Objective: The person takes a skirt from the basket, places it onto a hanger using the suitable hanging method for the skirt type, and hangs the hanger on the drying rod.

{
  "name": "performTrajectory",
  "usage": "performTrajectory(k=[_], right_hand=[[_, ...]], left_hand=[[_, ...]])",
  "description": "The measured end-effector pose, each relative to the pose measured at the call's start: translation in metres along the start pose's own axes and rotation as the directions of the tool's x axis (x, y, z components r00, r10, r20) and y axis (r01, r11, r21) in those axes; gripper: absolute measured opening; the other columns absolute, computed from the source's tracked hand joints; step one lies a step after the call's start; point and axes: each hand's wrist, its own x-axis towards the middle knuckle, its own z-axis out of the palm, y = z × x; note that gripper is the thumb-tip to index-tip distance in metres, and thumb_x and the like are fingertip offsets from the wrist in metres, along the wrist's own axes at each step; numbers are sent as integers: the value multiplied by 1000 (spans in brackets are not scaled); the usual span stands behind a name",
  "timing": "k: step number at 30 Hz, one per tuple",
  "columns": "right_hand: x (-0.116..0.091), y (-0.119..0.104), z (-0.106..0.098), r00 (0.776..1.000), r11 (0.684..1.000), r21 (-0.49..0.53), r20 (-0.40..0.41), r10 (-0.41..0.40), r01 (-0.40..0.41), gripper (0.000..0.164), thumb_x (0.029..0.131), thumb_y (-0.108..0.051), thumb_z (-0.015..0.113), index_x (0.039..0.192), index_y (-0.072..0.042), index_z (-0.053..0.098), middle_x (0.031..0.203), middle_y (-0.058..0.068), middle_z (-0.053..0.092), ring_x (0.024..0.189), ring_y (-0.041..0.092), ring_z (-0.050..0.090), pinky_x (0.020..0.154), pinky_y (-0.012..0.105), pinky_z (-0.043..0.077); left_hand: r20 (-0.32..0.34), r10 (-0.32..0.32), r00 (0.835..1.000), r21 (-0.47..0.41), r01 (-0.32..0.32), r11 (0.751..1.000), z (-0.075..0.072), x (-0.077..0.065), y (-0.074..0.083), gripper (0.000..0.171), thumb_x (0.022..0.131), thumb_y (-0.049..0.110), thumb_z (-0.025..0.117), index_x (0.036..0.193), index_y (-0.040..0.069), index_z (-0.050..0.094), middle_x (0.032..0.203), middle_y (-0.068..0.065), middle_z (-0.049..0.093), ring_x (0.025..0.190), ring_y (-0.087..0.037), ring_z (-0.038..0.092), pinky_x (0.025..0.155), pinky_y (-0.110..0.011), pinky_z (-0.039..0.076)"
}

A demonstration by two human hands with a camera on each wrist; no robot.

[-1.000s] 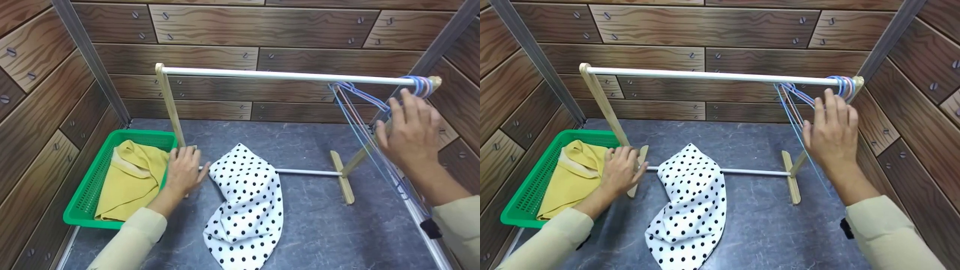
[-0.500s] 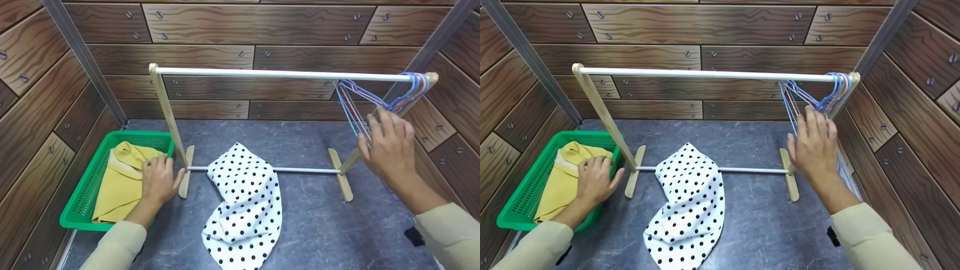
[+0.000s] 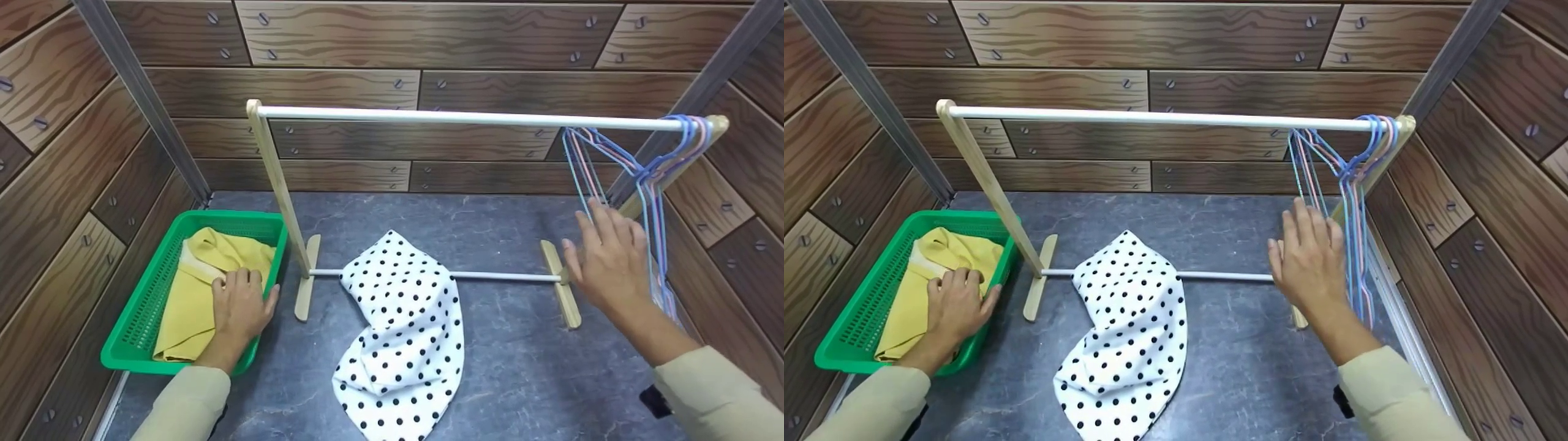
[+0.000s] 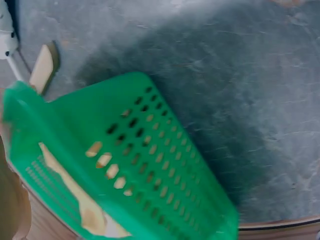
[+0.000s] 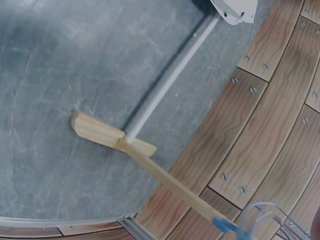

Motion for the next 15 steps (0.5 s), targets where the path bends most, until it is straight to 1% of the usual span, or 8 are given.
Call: performTrajectory(k=[3,6,8,11,13,15], right_hand=[[-6,-3,4,1000,1000,0,6,2,-2,54,94,-34,46,128,6,59,143,23,51,126,43,47,101,59,31],[-11,-5,7,1000,1000,11,13,14,-14,54,93,-34,47,127,6,59,143,23,51,126,43,46,102,59,30],[-15,-7,10,999,1000,14,30,22,-22,53,93,-34,47,127,6,59,143,23,51,127,43,45,102,60,29],[-21,-11,14,996,999,12,78,37,-38,54,94,-33,47,129,6,58,144,23,49,128,43,44,102,61,28],[-24,-15,18,994,999,16,96,47,-49,53,93,-32,47,129,6,57,145,24,49,128,43,44,102,62,29],[-27,-20,23,993,998,27,105,55,-58,52,93,-31,48,129,6,57,144,24,49,128,44,44,102,61,28]], left_hand=[[31,-25,999,-9,25,1000,3,-5,-4,49,93,47,59,98,-2,60,94,-22,59,91,-40,55,79,-55,39],[77,-37,996,-27,40,999,5,-7,-6,51,93,48,58,96,-2,61,97,-23,59,94,-41,54,81,-56,38],[112,-35,993,-45,40,998,4,-7,-6,50,94,48,58,94,-2,62,98,-23,58,96,-40,53,82,-57,37],[154,-17,988,-72,28,997,3,-7,-6,46,95,44,58,92,-1,67,99,-22,57,98,-39,52,83,-56,35],[158,-3,987,-82,16,996,2,-6,-5,42,95,41,59,90,0,69,99,-21,58,97,-39,52,84,-56,34],[139,11,990,-90,1,996,2,-6,-5,39,95,37,61,87,0,70,97,-20,59,95,-39,53,85,-55,35]])
